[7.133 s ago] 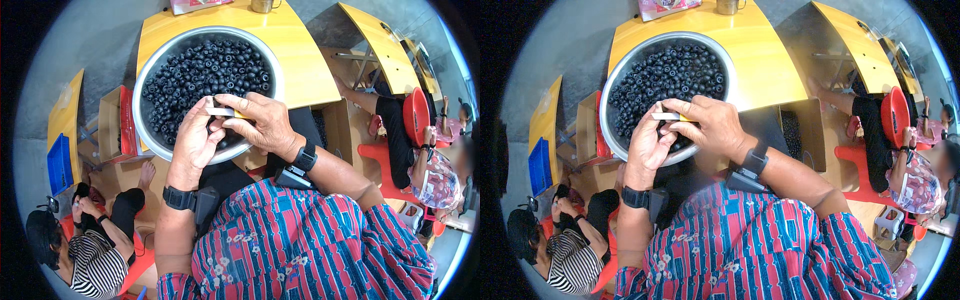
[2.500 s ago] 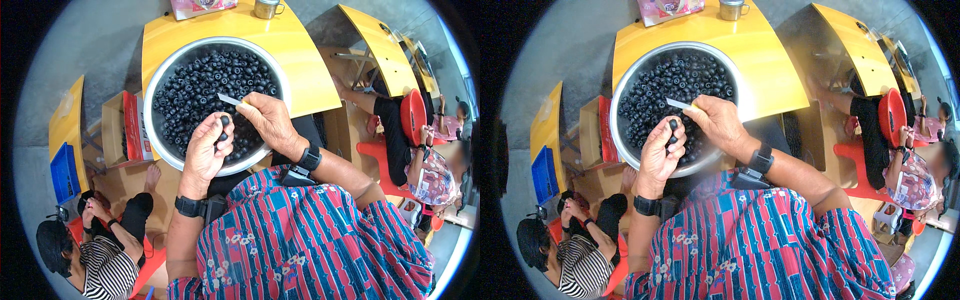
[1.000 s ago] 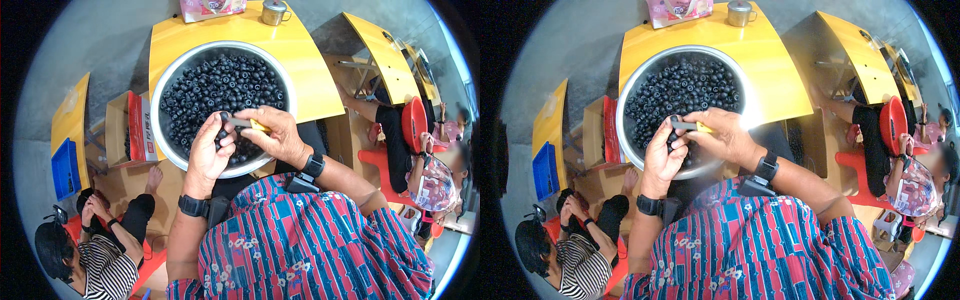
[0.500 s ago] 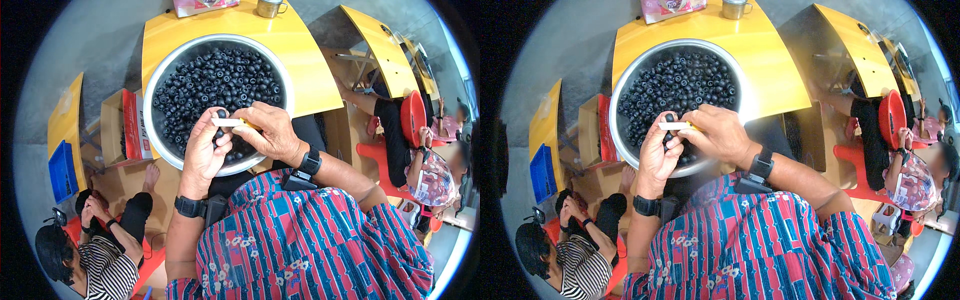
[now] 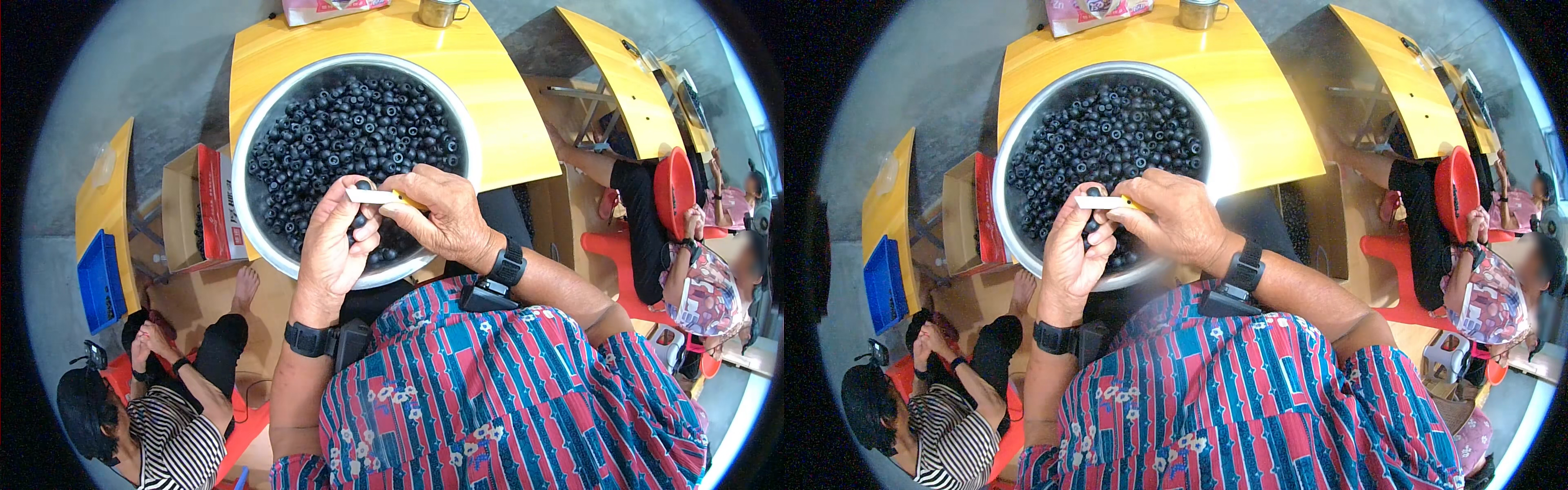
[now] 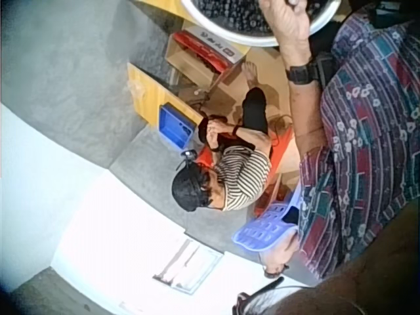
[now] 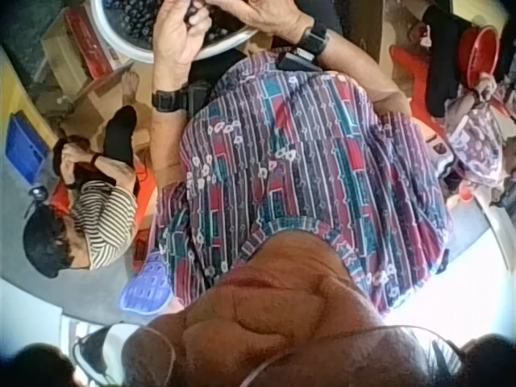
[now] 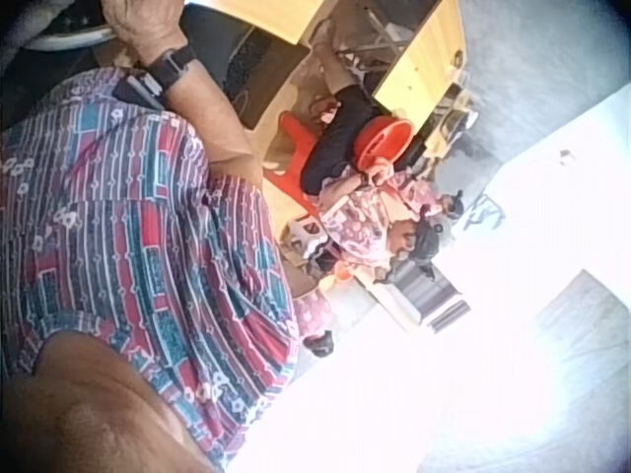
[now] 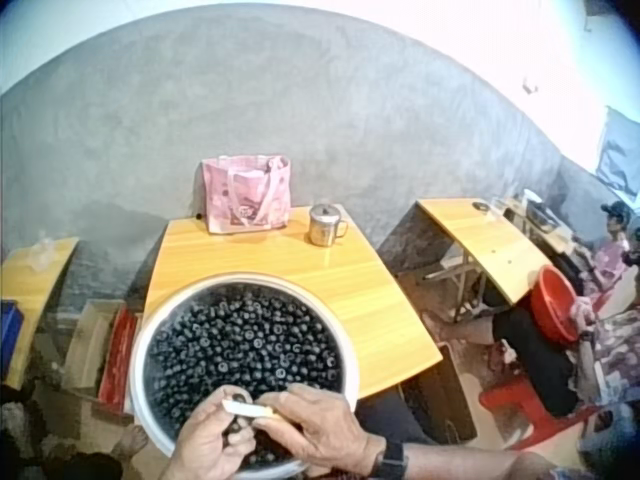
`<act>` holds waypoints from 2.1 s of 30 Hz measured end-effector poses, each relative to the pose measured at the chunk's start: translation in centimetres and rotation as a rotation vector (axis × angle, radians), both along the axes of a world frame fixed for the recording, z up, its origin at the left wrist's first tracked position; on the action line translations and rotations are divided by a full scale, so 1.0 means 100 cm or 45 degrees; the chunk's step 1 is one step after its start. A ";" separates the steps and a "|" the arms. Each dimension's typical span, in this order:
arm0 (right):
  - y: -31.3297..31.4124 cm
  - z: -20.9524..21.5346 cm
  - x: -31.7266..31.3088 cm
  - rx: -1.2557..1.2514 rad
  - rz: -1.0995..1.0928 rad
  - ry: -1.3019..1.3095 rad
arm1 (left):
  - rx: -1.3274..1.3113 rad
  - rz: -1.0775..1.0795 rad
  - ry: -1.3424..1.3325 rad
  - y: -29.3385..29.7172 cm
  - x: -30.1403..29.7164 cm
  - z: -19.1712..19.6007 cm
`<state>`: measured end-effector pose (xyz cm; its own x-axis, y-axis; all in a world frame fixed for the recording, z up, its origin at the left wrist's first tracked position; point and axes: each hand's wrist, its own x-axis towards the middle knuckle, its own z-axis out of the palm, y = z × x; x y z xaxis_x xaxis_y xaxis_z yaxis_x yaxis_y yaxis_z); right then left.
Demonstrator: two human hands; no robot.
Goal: Sorting and trimming blueberries using a small knife.
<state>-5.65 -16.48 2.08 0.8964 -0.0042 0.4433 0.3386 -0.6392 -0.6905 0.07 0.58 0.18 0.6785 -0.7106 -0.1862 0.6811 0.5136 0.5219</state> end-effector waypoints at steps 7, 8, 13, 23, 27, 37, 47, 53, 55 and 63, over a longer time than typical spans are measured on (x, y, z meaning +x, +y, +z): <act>0.000 0.000 0.000 -0.010 0.001 -0.007 | -0.006 -0.009 -0.003 0.000 0.000 0.000; 0.000 0.000 -0.001 -0.010 0.002 -0.006 | -0.008 -0.006 -0.002 0.000 -0.001 -0.001; 0.000 0.001 -0.001 -0.038 -0.014 -0.013 | -0.005 -0.010 -0.014 0.001 -0.002 0.000; -0.005 -0.005 0.009 0.409 -0.179 0.159 | 0.054 -0.035 -0.012 -0.003 -0.001 0.005; -0.006 -0.005 0.004 0.455 -0.049 0.050 | 0.064 -0.027 -0.010 -0.001 0.000 0.003; -0.001 -0.003 -0.003 0.052 0.021 -0.040 | 0.084 0.020 0.024 -0.003 -0.001 -0.001; -0.012 -0.004 -0.004 0.711 -0.149 -0.025 | -0.044 0.161 0.185 0.001 0.003 0.014; -0.014 -0.004 -0.007 0.999 -0.167 0.075 | 0.258 0.108 -0.203 0.014 0.012 0.016; -0.015 -0.004 -0.006 1.129 -0.160 0.078 | 0.454 0.152 -0.294 0.010 0.010 0.024; -0.011 -0.009 -0.004 1.093 -0.135 0.061 | 1.572 0.158 -1.798 -0.008 0.013 0.026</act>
